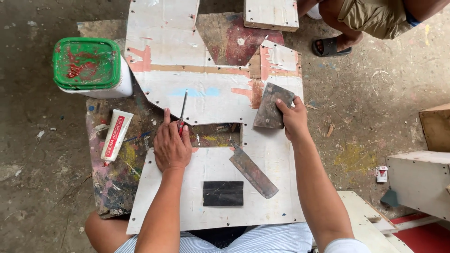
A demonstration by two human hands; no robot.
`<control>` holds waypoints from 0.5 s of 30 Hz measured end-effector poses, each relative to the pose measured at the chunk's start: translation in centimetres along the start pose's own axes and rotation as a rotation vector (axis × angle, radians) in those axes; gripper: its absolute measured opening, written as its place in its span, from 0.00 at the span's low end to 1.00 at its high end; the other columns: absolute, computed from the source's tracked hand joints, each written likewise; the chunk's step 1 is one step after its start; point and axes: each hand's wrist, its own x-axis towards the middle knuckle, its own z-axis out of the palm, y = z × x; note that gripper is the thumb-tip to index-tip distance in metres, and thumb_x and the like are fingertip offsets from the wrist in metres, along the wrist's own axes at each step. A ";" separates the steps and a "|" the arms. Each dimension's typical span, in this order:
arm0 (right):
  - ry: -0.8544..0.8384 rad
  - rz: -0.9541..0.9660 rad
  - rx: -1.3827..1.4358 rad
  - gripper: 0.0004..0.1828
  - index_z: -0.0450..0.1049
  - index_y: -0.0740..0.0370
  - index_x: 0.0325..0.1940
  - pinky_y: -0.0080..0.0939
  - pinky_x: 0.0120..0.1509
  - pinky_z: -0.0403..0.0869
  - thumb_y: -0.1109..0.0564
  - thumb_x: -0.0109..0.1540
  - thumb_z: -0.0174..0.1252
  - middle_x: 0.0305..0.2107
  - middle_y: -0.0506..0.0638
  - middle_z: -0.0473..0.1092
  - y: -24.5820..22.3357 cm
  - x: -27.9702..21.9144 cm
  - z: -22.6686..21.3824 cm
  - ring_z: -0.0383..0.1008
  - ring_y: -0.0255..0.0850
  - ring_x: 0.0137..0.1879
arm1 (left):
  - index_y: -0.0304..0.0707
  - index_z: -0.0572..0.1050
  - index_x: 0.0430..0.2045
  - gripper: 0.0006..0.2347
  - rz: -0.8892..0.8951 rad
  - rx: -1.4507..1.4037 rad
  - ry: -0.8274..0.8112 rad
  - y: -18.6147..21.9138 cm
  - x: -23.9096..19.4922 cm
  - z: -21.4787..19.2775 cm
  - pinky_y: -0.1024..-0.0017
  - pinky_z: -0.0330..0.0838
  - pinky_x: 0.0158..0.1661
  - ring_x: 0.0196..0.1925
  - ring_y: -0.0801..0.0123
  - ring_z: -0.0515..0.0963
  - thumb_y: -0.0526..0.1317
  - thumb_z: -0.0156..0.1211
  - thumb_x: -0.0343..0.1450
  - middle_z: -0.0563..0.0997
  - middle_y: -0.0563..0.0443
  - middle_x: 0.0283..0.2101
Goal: Sanding and scraping a large wooden letter to smooth the surface and remove excess filler.
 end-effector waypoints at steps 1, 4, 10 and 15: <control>-0.006 -0.001 0.001 0.16 0.68 0.57 0.57 0.58 0.47 0.81 0.57 0.66 0.63 0.41 0.63 0.76 -0.3 0.4 0.6 0.80 0.53 0.45 | 0.44 0.70 0.44 0.15 -0.003 0.004 0.004 0.1 0.2 -0.2 0.61 0.75 0.52 0.61 0.60 0.76 0.53 0.41 0.79 0.65 0.56 0.73; -0.056 0.009 -0.040 0.16 0.69 0.58 0.56 0.57 0.45 0.81 0.58 0.66 0.64 0.39 0.63 0.76 -0.8 0.8 2.3 0.81 0.53 0.43 | 0.45 0.70 0.44 0.15 -0.011 -0.004 -0.019 0.2 0.1 -0.6 0.61 0.75 0.52 0.61 0.60 0.76 0.53 0.40 0.79 0.64 0.56 0.73; -0.082 0.059 -0.005 0.13 0.72 0.56 0.54 0.55 0.44 0.82 0.58 0.65 0.64 0.35 0.60 0.77 -1.1 1.2 2.7 0.82 0.51 0.40 | 0.45 0.70 0.42 0.14 -0.003 0.012 0.020 0.2 0.0 -0.2 0.62 0.75 0.51 0.60 0.61 0.76 0.53 0.40 0.79 0.64 0.56 0.73; -0.098 0.116 -0.037 0.14 0.74 0.54 0.54 0.60 0.55 0.78 0.56 0.65 0.64 0.40 0.59 0.76 -2.3 2.0 3.0 0.80 0.54 0.49 | 0.46 0.70 0.41 0.15 -0.005 0.016 0.026 0.4 0.2 -0.8 0.63 0.75 0.51 0.60 0.62 0.76 0.54 0.40 0.79 0.64 0.57 0.73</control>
